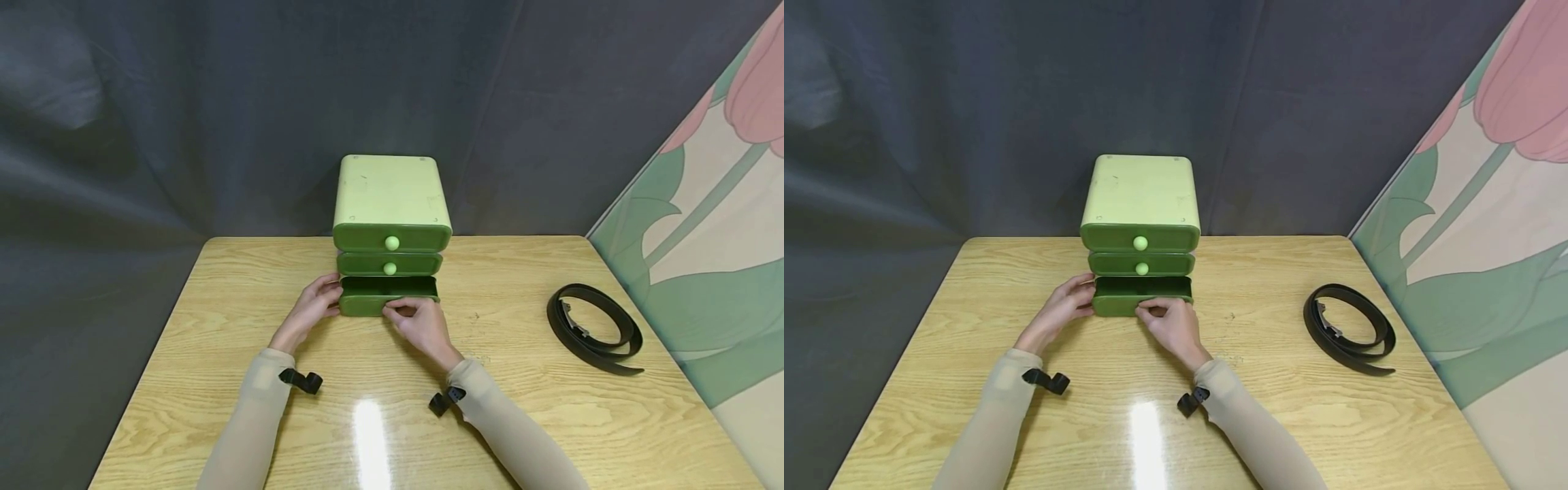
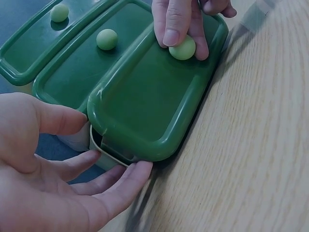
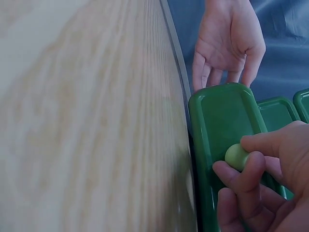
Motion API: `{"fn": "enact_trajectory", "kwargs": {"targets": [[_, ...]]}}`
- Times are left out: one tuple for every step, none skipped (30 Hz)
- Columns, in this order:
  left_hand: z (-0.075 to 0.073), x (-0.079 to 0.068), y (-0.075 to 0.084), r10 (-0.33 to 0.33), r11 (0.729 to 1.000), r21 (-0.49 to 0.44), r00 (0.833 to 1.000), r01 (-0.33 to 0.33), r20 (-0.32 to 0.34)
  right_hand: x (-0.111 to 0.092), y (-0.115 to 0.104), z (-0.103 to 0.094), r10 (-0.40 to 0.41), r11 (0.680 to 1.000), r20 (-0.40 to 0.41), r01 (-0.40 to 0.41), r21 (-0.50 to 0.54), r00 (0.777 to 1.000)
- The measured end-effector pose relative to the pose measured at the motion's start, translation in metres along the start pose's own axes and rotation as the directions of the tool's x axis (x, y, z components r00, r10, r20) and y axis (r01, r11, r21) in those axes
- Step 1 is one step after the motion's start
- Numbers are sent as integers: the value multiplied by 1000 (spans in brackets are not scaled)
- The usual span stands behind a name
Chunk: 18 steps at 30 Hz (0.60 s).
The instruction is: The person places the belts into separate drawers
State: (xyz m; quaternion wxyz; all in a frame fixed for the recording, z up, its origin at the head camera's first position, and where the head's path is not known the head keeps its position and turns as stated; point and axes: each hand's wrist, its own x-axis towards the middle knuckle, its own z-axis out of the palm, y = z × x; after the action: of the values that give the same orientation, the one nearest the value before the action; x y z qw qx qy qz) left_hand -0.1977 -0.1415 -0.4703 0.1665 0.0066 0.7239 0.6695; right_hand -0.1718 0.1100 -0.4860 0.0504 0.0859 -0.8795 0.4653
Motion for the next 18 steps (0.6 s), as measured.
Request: {"fn": "enact_trajectory", "kwargs": {"targets": [[0, 0, 0, 0, 1000, 0, 1000, 0, 1, -1, 0, 0, 0, 1000, -1, 0, 0, 1000], [0, 0, 0, 0, 1000, 0, 1000, 0, 0, -1, -1, 0, -2, 1000, -1, 2, -1, 1000], [0, 0, 0, 0, 1000, -1, 1000, 0, 0, -2, -1, -1, -6, 1000, -3, 6, -1, 1000], [1, -1, 0, -1, 1000, -1, 1000, 1, -1, -3, -2, -1, -9, 1000, -5, 9, 0, 1000], [1, -1, 1, -3, 1000, -1, 1000, 3, -5, -4, -3, -1, -13, 1000, -6, 13, 2, 1000], [1, -1, 1, -4, 1000, -1, 1000, 4, -8, -5, -3, -2, -16, 1000, -6, 16, 3, 1000], [2, -1, 1, -5, 1000, 1, 1000, 5, -9, -6, -4, -2, -18, 1000, -5, 18, 3, 1000], [2, -2, 1, -4, 1000, 3, 1000, 4, -8, -6, -5, -3, -20, 1000, -4, 20, 3, 1000], [2, -2, 1, -2, 1000, 5, 1000, 2, -6, -7, -5, -3, -20, 1000, -3, 20, 4, 1000], [2, -2, 1, -2, 1000, 6, 1000, 2, -7, -8, -5, -3, -20, 1000, -1, 20, 5, 1000], [2, -2, 1, -4, 1000, 4, 1000, 4, -8, -9, -5, -3, -20, 1000, 0, 20, 5, 1000], [2, -2, 1, -2, 1000, 4, 1000, 2, -6, -9, -5, -3, -20, 1000, 2, 20, 4, 1000], [2, -2, 1, -1, 1000, 3, 1000, 1, -4, -10, -5, -3, -19, 1000, 4, 19, 4, 1000], [1, -2, 1, -1, 1000, 0, 1000, 1, -4, -10, -5, -3, -21, 1000, 5, 21, 3, 1000], [1, -2, 1, 1, 1000, 0, 1000, -1, -3, -10, -6, -3, -24, 1000, 5, 24, 2, 1000], [2, -2, 1, -2, 1000, -5, 1000, 2, -4, -11, -5, -3, -24, 1000, 7, 24, -3, 1000], [2, -1, 1, -1, 1000, -8, 1000, 1, -3, -11, -5, -3, -25, 1000, 9, 25, -7, 1000], [2, -2, 1, -1, 1000, -9, 1000, 1, -3, -12, -5, -3, -25, 1000, 12, 25, -12, 1000]]}}
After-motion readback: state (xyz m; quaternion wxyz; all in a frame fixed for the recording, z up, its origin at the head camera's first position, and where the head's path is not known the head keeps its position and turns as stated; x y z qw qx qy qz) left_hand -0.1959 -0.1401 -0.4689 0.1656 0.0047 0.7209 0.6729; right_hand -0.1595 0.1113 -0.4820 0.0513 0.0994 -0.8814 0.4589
